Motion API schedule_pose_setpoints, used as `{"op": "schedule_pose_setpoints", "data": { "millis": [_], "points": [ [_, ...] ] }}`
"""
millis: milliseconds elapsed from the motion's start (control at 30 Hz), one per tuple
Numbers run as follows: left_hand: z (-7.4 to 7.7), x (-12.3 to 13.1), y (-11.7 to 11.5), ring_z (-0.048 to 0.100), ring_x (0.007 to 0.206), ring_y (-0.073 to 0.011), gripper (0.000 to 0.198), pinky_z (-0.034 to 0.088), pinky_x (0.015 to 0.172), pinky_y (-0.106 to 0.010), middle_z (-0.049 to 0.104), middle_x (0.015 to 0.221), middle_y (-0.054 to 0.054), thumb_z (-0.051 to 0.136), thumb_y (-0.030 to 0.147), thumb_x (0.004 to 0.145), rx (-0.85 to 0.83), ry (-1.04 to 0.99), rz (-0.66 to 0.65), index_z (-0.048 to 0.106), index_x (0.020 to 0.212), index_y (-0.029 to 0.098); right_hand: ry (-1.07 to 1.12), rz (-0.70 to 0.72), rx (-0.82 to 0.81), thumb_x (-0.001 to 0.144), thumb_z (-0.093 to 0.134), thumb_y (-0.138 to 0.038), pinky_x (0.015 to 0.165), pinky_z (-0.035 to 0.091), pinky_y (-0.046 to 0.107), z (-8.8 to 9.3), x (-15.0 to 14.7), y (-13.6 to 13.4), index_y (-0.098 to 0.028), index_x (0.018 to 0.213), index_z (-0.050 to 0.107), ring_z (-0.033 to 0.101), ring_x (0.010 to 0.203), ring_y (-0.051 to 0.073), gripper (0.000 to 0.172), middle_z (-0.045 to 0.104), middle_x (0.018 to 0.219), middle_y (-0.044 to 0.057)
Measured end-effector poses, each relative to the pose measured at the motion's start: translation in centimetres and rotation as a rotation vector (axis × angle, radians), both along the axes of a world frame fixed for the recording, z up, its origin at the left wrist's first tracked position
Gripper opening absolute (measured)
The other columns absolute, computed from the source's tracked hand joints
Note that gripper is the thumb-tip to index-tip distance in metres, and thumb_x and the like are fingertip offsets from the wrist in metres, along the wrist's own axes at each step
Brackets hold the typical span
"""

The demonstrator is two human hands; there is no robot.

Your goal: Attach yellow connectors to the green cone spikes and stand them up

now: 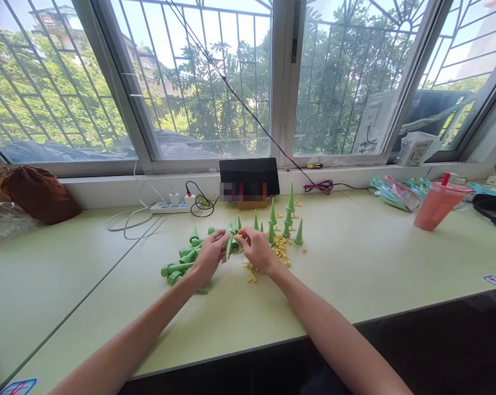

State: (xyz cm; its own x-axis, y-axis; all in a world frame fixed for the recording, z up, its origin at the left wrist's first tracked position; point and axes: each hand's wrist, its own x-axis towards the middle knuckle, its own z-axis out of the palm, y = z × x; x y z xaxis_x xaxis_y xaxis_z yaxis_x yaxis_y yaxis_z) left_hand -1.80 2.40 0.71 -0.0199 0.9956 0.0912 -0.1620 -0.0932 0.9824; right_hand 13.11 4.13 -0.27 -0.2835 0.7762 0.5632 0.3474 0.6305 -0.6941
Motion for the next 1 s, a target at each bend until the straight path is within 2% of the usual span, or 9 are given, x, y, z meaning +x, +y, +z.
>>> {"op": "schedule_pose_setpoints", "data": {
  "millis": [200, 367, 433, 500, 633, 733, 833, 1000],
  "points": [
    [0.18, -0.04, -0.15, 0.036, 0.035, -0.0046, 0.04, 0.024, 0.034, -0.018, 0.043, 0.05, 0.008, 0.071, 0.044, 0.07, -0.04, 0.006, -0.016, 0.056, 0.092, 0.015, -0.054, 0.035, 0.066, 0.095, 0.041, -0.034, 0.059, 0.035, 0.024, -0.59, 0.11, 0.33, -0.018, 0.076, 0.056, 0.045, 0.061, 0.013, 0.028, 0.055, 0.069, 0.001],
    [0.12, -0.03, -0.53, 0.04, 0.038, -0.0061, 0.039, 0.03, 0.035, -0.019, 0.047, 0.055, 0.006, 0.066, 0.045, 0.076, 0.042, 0.075, -0.063, 0.056, 0.097, 0.015, -0.026, 0.055, 0.003, 0.093, 0.042, -0.035, 0.055, 0.032, 0.024, -0.6, 0.05, 0.29, -0.019, 0.068, 0.047, 0.04, 0.055, 0.012, 0.03, 0.049, 0.059, -0.002],
    [0.06, 0.04, -0.59, 0.045, 0.041, -0.0072, 0.04, 0.035, 0.037, -0.02, 0.05, 0.06, 0.005, 0.066, 0.045, 0.077, 0.1, 0.099, -0.054, 0.056, 0.103, 0.016, 0.044, 0.107, -0.128, 0.092, 0.043, -0.037, 0.05, 0.031, 0.024, -0.54, -0.06, 0.3, -0.02, 0.064, 0.042, 0.039, 0.049, 0.011, 0.032, 0.045, 0.052, -0.004],
    [-0.08, 0.13, -0.58, 0.048, 0.043, -0.0078, 0.041, 0.04, 0.041, -0.022, 0.052, 0.064, 0.005, 0.065, 0.046, 0.078, 0.144, 0.122, -0.063, 0.056, 0.107, 0.018, 0.165, 0.206, -0.326, 0.09, 0.045, -0.041, 0.043, 0.029, 0.023, -0.45, -0.13, 0.37, -0.021, 0.063, 0.038, 0.037, 0.041, 0.01, 0.034, 0.037, 0.047, -0.006],
    [-0.45, 0.32, -0.44, 0.052, 0.045, -0.0078, 0.041, 0.042, 0.043, -0.022, 0.054, 0.071, 0.004, 0.063, 0.046, 0.079, 0.253, 0.186, -0.062, 0.055, 0.11, 0.02, 0.427, 0.419, -0.692, 0.083, 0.055, -0.05, 0.036, 0.024, 0.021, -0.12, -0.02, 0.52, -0.022, 0.064, 0.036, 0.033, 0.036, 0.007, 0.039, 0.024, 0.048, -0.01],
    [-0.5, 0.45, -0.39, 0.053, 0.044, -0.0085, 0.042, 0.04, 0.04, -0.021, 0.054, 0.071, 0.003, 0.063, 0.046, 0.079, 0.267, 0.201, -0.049, 0.055, 0.11, 0.02, 0.482, 0.458, -0.794, 0.078, 0.061, -0.055, 0.036, 0.022, 0.019, 0.13, 0.1, 0.52, -0.021, 0.065, 0.038, 0.031, 0.037, 0.006, 0.043, 0.021, 0.05, -0.011],
    [-0.34, 0.54, -0.43, 0.052, 0.044, -0.0094, 0.042, 0.038, 0.037, -0.021, 0.055, 0.07, 0.002, 0.064, 0.045, 0.078, 0.216, 0.162, -0.035, 0.054, 0.111, 0.019, 0.414, 0.386, -0.685, 0.08, 0.057, -0.059, 0.037, 0.026, 0.021, 0.15, 0.02, 0.46, -0.021, 0.064, 0.039, 0.037, 0.039, 0.008, 0.046, 0.028, 0.05, -0.009],
    [-0.07, 0.55, -0.48, 0.051, 0.045, -0.0098, 0.035, 0.041, 0.039, -0.022, 0.056, 0.067, 0.001, 0.065, 0.041, 0.077, 0.097, 0.052, -0.007, 0.055, 0.1, 0.016, 0.164, 0.117, -0.287, 0.089, 0.048, -0.055, 0.045, 0.034, 0.023, 0.04, -0.14, 0.1, -0.019, 0.072, 0.049, 0.043, 0.044, 0.01, 0.04, 0.048, 0.052, -0.004]
  ]
}}
